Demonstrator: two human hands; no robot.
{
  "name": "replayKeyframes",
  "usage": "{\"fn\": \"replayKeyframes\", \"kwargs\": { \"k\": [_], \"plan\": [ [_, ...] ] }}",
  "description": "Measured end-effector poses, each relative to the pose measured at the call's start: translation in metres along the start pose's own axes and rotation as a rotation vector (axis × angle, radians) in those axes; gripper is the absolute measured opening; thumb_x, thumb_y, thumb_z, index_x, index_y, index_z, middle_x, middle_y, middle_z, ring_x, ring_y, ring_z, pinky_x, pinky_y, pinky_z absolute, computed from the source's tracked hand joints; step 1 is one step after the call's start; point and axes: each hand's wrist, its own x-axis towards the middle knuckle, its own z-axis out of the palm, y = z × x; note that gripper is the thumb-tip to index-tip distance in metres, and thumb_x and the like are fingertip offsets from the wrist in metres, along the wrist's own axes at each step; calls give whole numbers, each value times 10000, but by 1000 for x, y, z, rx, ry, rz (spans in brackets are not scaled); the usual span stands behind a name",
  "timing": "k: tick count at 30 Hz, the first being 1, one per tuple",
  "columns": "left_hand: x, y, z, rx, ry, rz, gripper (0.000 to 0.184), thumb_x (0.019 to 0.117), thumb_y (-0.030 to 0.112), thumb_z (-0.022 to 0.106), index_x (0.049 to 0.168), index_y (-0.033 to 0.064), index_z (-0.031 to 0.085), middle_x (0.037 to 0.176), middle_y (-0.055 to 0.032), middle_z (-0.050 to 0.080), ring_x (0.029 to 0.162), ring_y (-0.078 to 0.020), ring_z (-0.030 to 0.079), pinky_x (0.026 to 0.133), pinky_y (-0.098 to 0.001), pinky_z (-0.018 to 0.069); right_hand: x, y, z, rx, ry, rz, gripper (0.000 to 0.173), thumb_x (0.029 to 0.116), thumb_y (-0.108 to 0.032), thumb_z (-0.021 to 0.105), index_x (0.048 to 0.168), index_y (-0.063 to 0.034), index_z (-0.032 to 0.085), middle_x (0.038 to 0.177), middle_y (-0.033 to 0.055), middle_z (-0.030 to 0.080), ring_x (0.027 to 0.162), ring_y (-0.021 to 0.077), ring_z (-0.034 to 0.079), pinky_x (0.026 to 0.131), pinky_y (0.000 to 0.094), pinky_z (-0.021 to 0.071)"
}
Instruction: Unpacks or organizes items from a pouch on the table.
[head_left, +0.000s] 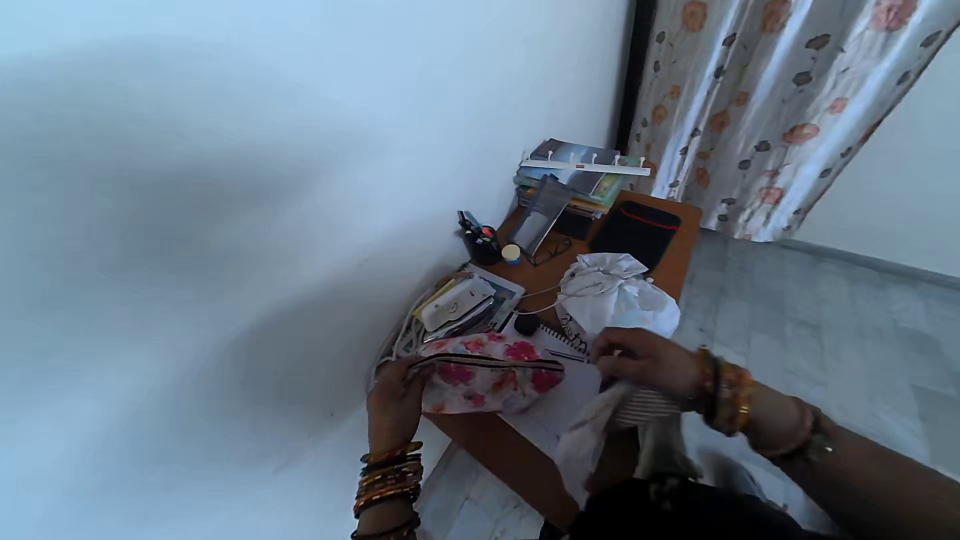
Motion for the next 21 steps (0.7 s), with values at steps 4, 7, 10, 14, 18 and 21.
{"fn": "replayKeyframes", "kwargs": {
  "k": [4, 7, 10, 14, 18, 21],
  "plan": [
    [8, 31, 11, -49, 30, 27, 217, 947, 54, 649, 1095, -95, 703, 1010, -243, 706, 915, -320, 678, 862, -521, 531, -69, 26, -34, 195, 309, -71, 149, 998, -100, 539, 1036, -74, 681, 859, -37, 694, 712, 5, 614, 647, 187, 516],
    [11, 69, 17, -70, 14, 97, 183, 938, 34, 667, 1070, -83, 713, 1025, -219, 707, 937, -282, 678, 871, -480, 541, -109, 39, -51, 234, 482, -63, 155, 995, -85, 541, 1002, -124, 691, 799, -39, 699, 597, -1, 562, 538, 146, 461],
    [10, 101, 17, -68, 20, 228, 235, 935, 120, 647, 1045, -75, 718, 978, -185, 706, 881, -197, 667, 813, -387, 549, -142, 47, -63, -47, 395, 74, 154, 1010, -163, 580, 1091, -109, 700, 801, -27, 688, 633, 42, 599, 585, 219, 507],
    [4, 154, 20, -222, 35, 296, 259, 928, 161, 642, 1026, -73, 694, 922, -69, 669, 787, 40, 584, 714, -124, 493, -151, 49, -57, -423, 52, 428, 567, 1039, -390, 608, 1502, -80, 500, 1076, 206, 710, 932, 386, 690, 874, 596, 527],
    [-11, 211, 63, -493, -77, 443, 155, 929, 173, 677, 996, 34, 689, 935, 90, 672, 848, 84, 618, 745, -99, 530, -165, 52, -49, -468, 98, 540, 846, 943, -553, 690, 1608, -155, 351, 1295, 199, 650, 1072, 400, 675, 912, 620, 524],
    [-32, 255, 115, -560, -217, 553, 218, 962, 285, 685, 994, 70, 706, 955, 92, 680, 877, 75, 617, 771, -110, 527, -201, 62, -51, -468, 113, 523, 707, 922, -541, 719, 1365, -11, 569, 1233, 229, 656, 1059, 419, 671, 884, 635, 518]
  ]
}}
